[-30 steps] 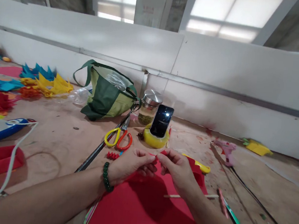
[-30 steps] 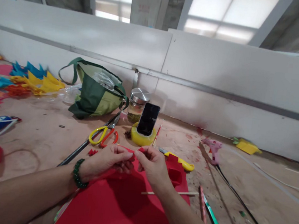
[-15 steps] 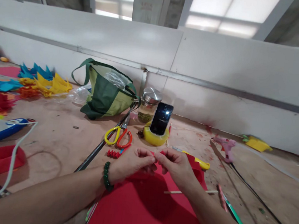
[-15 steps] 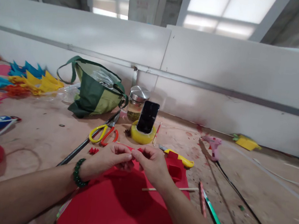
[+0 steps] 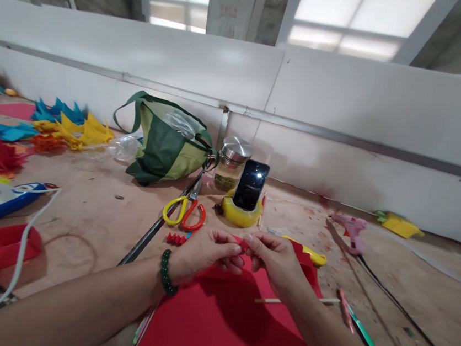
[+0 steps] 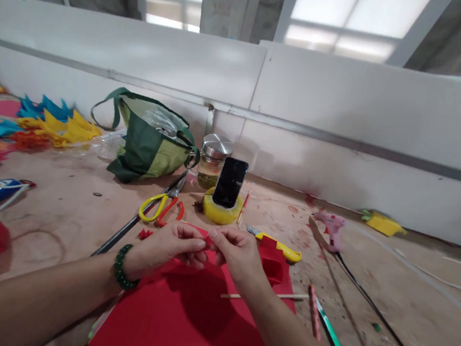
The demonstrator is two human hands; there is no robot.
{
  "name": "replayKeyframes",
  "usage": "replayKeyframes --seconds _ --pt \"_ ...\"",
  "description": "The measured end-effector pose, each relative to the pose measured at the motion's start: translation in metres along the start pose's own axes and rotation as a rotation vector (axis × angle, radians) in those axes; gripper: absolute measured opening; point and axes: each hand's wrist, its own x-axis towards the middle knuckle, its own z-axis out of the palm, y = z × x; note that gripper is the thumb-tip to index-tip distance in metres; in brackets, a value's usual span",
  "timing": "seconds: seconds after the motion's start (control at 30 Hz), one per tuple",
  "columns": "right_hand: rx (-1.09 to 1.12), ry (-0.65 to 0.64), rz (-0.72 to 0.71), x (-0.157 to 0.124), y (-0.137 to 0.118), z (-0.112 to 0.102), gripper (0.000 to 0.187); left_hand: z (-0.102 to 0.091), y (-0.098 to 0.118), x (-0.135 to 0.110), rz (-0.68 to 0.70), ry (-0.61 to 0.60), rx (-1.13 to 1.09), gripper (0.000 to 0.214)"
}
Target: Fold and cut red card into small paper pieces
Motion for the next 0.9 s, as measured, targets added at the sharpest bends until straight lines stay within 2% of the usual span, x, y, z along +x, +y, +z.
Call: replayKeyframes --seconds 0.17,0.27,0.53,0.6,0.7,0.83,0.9 --pt "0.016 -0.026 0.008 -0.001 -0.002 0.0 0.026 -0.001 -0.002 0.002 -0.005 -0.004 0.0 0.018" --pt "-0.051 -0.024 0.009 -0.002 -0.008 0.002 0.019 -0.003 -0.005 0.004 0.021 -0.017 0.012 0.023" --pt "-0.226 0.008 -0.106 -0.002 -0.008 0.004 0.011 -0.005 -0.009 0.006 0.052 0.011 0.022 0.024" --pt "-0.307 0.068 -0.19 -0.003 -0.005 0.004 0.009 -0.005 -0.009 0.007 0.055 0.023 0.026 0.024" --pt "-0.496 0.138 -0.419 -0.008 -0.001 0.004 0.008 -0.005 -0.01 0.008 0.049 0.038 0.026 0.025" --pt "-0.757 0.093 -0.8 -0.015 0.001 0.003 0.013 -0.004 -0.01 0.009 0.075 0.043 0.013 0.021" --pt "-0.853 0.058 -0.923 -0.016 0.001 0.002 0.015 -0.003 -0.009 0.008 0.091 0.035 -0.001 0.019"
